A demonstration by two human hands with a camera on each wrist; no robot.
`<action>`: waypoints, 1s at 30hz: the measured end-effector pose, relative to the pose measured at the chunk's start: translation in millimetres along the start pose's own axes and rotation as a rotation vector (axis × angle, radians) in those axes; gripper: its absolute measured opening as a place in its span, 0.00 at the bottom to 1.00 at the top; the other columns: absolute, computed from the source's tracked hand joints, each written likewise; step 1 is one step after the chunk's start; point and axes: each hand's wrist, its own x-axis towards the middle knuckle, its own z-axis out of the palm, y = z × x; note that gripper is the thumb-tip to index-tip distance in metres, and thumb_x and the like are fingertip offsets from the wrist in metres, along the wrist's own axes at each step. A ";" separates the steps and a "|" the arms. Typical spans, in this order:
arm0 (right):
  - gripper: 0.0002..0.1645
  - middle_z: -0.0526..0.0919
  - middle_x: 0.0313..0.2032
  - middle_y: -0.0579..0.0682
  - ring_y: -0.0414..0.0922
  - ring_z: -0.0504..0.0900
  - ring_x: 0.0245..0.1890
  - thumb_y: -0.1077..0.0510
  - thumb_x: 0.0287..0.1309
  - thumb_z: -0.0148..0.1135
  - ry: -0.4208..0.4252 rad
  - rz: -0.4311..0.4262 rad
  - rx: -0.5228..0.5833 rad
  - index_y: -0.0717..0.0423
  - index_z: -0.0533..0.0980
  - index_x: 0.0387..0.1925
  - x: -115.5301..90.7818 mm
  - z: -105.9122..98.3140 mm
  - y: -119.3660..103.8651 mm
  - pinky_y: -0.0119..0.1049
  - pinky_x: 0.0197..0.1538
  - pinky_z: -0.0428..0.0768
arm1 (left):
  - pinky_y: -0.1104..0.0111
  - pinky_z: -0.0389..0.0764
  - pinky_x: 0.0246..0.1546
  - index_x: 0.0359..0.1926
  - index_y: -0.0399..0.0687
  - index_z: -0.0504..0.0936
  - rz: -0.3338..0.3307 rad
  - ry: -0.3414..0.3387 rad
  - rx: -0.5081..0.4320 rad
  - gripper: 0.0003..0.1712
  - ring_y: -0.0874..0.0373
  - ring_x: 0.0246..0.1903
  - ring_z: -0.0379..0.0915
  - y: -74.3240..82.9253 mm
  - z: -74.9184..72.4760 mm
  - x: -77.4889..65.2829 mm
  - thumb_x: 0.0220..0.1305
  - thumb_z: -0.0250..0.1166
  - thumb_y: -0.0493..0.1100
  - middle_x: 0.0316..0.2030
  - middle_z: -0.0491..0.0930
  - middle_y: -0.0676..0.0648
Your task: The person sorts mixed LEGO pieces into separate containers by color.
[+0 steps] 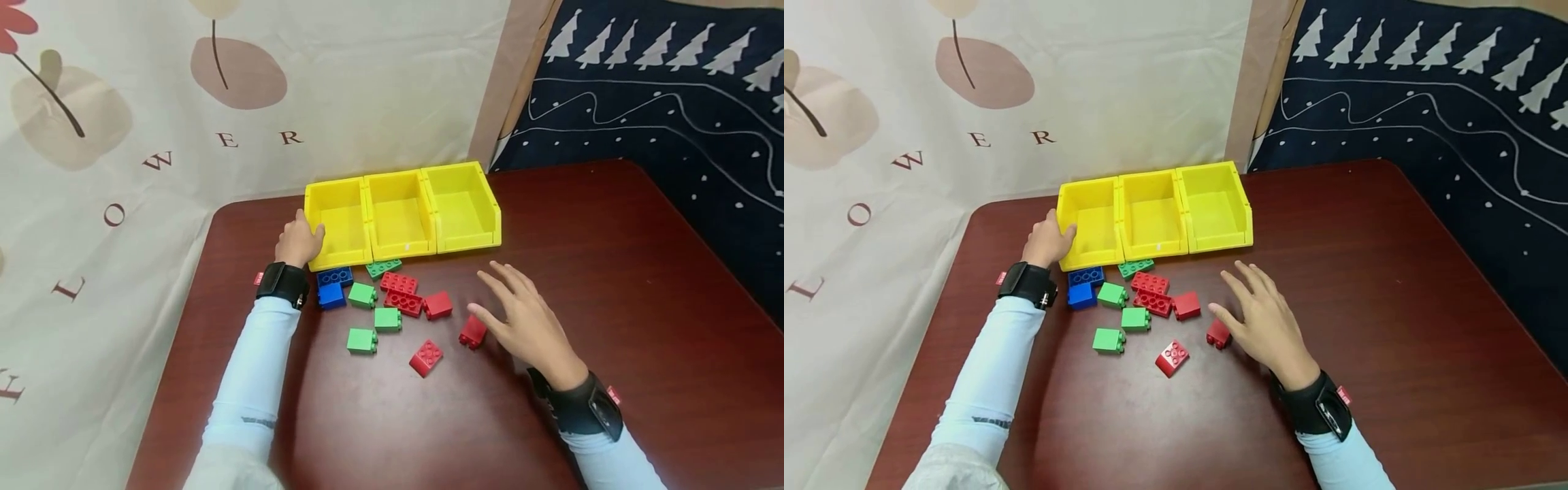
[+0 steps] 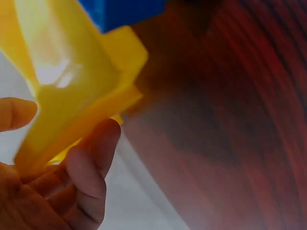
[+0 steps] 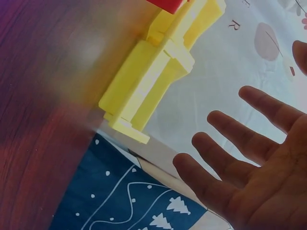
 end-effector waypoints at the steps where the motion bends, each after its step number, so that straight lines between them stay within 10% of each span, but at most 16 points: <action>1: 0.42 0.61 0.71 0.62 0.63 0.58 0.71 0.44 0.57 0.67 0.005 -0.001 0.000 0.55 0.66 0.69 -0.7 0.5 0.1 0.66 0.58 0.72 | 0.49 0.79 0.53 0.75 0.36 0.47 -0.007 -0.005 0.000 0.38 0.37 0.45 0.76 -0.8 1.2 1.4 0.76 0.48 0.53 0.55 0.72 0.30; 8: 0.38 0.65 0.69 0.61 0.62 0.62 0.68 0.47 0.56 0.69 -0.023 -0.028 -0.024 0.57 0.71 0.65 -3.3 4.7 1.6 0.63 0.57 0.74 | 0.51 0.81 0.47 0.70 0.38 0.51 -0.017 -0.003 -0.026 0.28 0.39 0.37 0.77 -8.8 12.4 10.9 0.78 0.43 0.48 0.42 0.73 0.33; 30: 0.20 0.82 0.40 0.51 0.44 0.81 0.36 0.58 0.44 0.79 -0.138 -0.159 -0.023 0.55 0.84 0.43 -10.3 31.3 1.1 0.40 0.43 0.85 | 0.49 0.80 0.49 0.70 0.37 0.49 -0.032 -0.014 -0.107 0.28 0.38 0.39 0.75 -12.0 16.3 10.5 0.79 0.40 0.48 0.45 0.71 0.31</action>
